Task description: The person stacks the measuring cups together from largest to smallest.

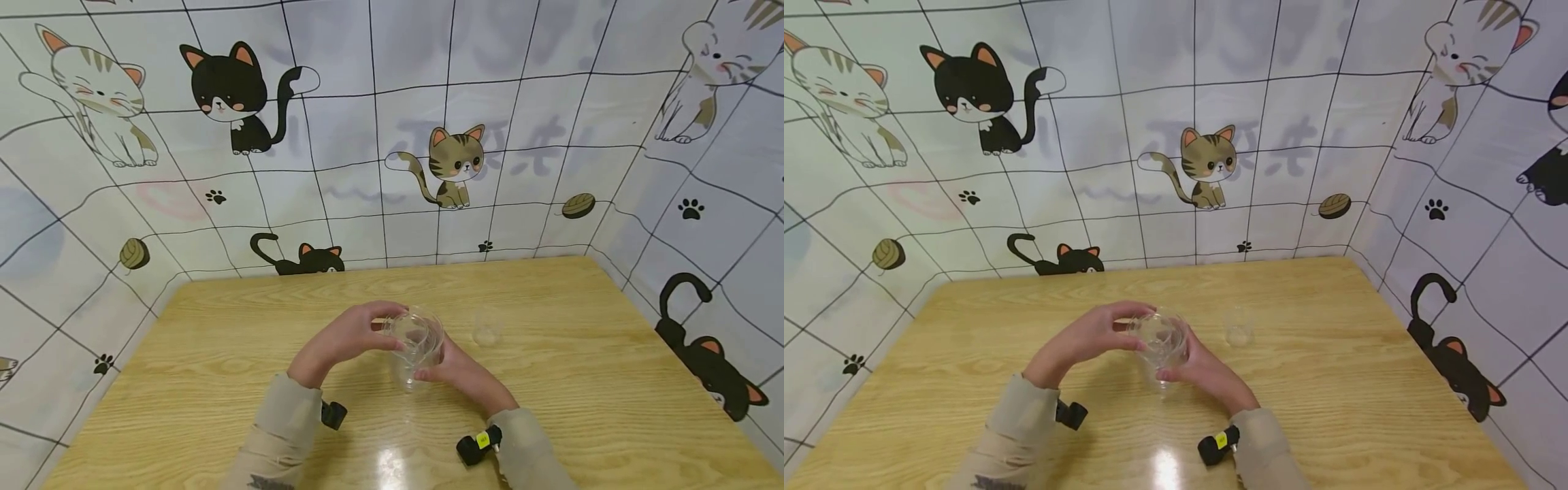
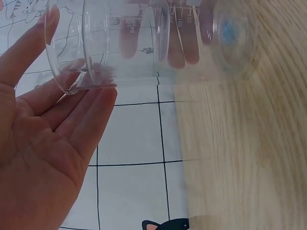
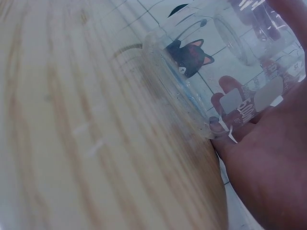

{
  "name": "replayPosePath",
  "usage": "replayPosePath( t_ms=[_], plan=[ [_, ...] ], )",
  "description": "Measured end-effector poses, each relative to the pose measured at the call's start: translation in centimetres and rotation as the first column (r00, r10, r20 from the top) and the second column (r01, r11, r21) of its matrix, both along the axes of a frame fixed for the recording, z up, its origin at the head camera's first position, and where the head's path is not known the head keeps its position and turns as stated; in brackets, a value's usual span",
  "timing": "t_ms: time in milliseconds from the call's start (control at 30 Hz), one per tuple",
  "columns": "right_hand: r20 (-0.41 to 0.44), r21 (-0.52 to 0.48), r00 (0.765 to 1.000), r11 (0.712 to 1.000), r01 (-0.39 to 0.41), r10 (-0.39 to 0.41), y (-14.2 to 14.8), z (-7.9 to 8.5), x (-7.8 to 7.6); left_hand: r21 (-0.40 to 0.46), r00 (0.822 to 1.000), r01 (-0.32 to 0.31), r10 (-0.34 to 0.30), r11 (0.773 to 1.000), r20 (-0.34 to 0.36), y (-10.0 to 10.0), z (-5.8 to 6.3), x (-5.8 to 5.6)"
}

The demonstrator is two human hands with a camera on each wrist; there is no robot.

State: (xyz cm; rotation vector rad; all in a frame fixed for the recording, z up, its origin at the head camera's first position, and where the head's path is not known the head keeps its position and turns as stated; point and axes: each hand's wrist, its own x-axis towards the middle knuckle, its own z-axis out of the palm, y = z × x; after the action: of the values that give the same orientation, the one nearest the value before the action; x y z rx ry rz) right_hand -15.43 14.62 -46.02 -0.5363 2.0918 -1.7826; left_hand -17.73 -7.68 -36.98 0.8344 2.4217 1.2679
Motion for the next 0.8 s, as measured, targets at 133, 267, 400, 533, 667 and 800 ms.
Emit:
replayPosePath(
  t_ms=[133, 267, 400, 533, 667, 800],
  plan=[
    [-0.016, 0.001, 1.000, 1.000, 0.002, -0.002, 0.0, -0.1, 0.0, -0.040, 1.000, 0.008, -0.008, 0.999, -0.007, 0.1, 0.4, -0.1],
    [-0.020, 0.000, 1.000, 1.000, -0.004, 0.004, 0.0, 0.0, 0.0, -0.090, 1.000, 0.007, -0.009, 0.996, -0.020, 0.3, 0.8, -0.2],
    [-0.022, -0.003, 1.000, 1.000, -0.013, 0.013, 0.0, -0.1, 0.0, -0.137, 0.999, 0.002, -0.008, 0.991, -0.039, 0.4, 0.9, -0.2],
    [-0.011, 0.002, 1.000, 1.000, -0.014, 0.014, 0.1, -0.1, -0.1, -0.174, 0.999, -0.003, -0.006, 0.985, -0.052, 0.7, 1.1, -0.2],
    [0.025, 0.011, 1.000, 1.000, -0.010, 0.010, 0.1, 0.6, 0.1, -0.222, 0.997, -0.009, -0.007, 0.975, -0.073, 1.0, 1.4, -0.4],
    [0.039, 0.003, 0.999, 0.999, -0.032, 0.032, 0.0, 2.0, 0.6, -0.268, 0.997, -0.018, -0.003, 0.963, -0.080, 1.3, 1.5, -0.4]
  ],
)
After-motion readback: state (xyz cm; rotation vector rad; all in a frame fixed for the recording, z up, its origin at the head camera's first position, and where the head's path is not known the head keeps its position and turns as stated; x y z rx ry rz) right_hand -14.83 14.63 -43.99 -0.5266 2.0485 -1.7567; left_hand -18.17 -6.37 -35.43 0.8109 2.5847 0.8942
